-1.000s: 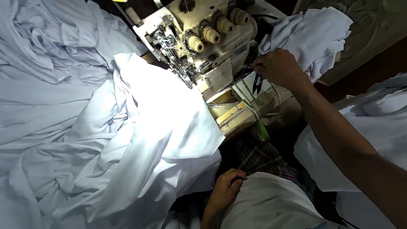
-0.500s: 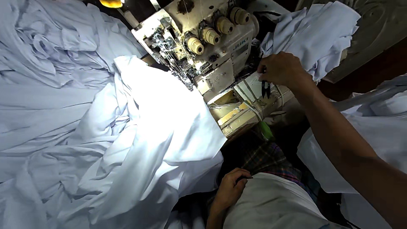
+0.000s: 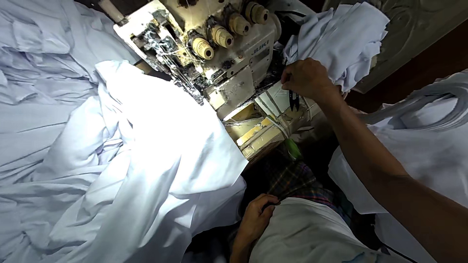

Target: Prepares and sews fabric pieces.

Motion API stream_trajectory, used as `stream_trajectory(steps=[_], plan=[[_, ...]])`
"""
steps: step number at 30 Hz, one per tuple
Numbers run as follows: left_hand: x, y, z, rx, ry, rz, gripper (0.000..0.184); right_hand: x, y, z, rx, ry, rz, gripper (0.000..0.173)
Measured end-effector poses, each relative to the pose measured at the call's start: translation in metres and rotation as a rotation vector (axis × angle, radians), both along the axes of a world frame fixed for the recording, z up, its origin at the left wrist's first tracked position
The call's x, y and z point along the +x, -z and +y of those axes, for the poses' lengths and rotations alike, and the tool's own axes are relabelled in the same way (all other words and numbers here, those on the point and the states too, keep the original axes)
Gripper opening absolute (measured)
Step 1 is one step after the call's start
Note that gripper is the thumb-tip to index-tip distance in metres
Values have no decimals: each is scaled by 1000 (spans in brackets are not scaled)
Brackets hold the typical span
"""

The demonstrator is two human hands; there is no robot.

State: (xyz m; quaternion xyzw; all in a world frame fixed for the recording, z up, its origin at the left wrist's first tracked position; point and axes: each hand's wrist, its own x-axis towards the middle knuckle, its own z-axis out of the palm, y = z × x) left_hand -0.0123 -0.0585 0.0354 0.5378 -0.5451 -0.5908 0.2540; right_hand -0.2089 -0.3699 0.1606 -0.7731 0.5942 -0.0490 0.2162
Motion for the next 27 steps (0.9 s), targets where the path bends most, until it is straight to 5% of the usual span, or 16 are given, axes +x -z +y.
stream_trajectory(steps=[7,13,20,27], plan=[[-1,-4,-6,-42,22,14,24,-4,11,1,-83,-110,-1,18],[-1,-5,-4,-43,-3,12,24,-23,7,6,-202,-46,-312,25],[-5,-2,-3,-51,26,0,24,6,0,32,-216,-63,145,20],[-5,-2,0,-56,17,-23,24,24,13,39,-334,-53,283,16]])
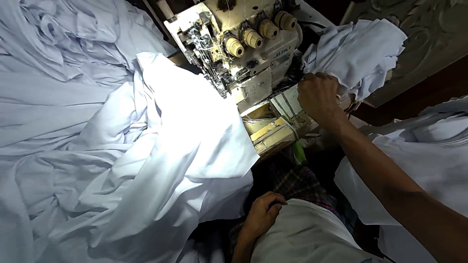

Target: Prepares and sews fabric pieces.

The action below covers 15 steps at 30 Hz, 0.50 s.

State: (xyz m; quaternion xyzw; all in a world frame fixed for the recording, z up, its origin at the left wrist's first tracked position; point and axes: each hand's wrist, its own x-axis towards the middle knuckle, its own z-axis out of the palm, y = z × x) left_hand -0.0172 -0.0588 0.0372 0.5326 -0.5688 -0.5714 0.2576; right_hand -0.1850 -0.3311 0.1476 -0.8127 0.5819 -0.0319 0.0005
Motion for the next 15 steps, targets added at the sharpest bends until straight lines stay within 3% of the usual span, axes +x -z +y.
stream_trajectory(steps=[4,7,11,15], plan=[[0,2,3,-9,-11,15,24,-3,14,-4,-132,-41,-35,14],[0,1,2,2,-8,15,24,-12,21,-9,-187,-26,-213,17],[-9,-21,-19,-111,-1,49,25,-33,8,-13,-20,110,-681,20],[-32,-79,-87,-430,-42,18,21,-46,7,-11,159,217,-1223,5]])
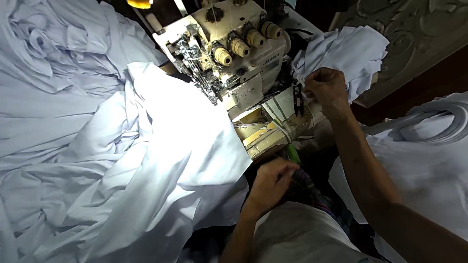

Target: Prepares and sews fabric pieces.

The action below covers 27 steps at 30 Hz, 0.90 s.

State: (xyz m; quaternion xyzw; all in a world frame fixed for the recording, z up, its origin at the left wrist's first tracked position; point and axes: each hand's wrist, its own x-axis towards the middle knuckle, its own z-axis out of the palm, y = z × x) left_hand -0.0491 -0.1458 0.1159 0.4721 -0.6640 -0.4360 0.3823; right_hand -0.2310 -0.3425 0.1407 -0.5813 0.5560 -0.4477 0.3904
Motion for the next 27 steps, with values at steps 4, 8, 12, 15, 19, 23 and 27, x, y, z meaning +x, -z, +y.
stream_trajectory(steps=[4,8,12,15,19,23,27], plan=[[-10,-31,-76,-103,-114,-97,19,-10,-8,10,213,-45,-483,15],[-24,-26,-131,58,-270,193,15,-12,-8,15,226,-113,-579,19],[-34,-26,-140,86,-335,339,12,-5,-3,22,122,-143,-548,14],[-41,-26,-142,94,-386,408,10,1,4,21,44,-143,-492,10],[-38,-27,-149,90,-377,405,9,1,12,21,18,-179,-429,8],[-25,-29,-154,92,-258,270,5,-1,15,20,54,-216,-367,8],[-20,-27,-156,83,-254,216,7,2,15,19,42,-202,-280,7]])
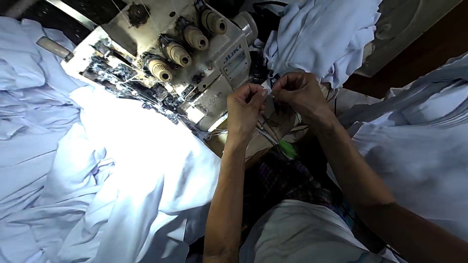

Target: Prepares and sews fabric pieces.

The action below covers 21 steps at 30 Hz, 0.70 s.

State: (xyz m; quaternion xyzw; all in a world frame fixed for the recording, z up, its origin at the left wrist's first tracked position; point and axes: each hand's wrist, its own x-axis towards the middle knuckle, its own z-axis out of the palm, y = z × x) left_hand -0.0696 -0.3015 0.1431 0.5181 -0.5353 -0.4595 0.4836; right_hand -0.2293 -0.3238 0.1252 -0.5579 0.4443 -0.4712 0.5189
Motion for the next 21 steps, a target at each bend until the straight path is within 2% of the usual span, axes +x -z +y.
stream_trajectory(steps=[5,13,18,21], plan=[[1,8,-1,26,-78,-9,9,4,0,-2,-39,37,200,2],[-3,15,-8,-12,-143,-99,9,13,1,-3,-53,33,173,7],[0,12,-5,15,-136,-60,10,15,6,-9,-156,77,257,7],[4,2,5,18,-186,91,12,17,6,-9,-275,127,480,14]])
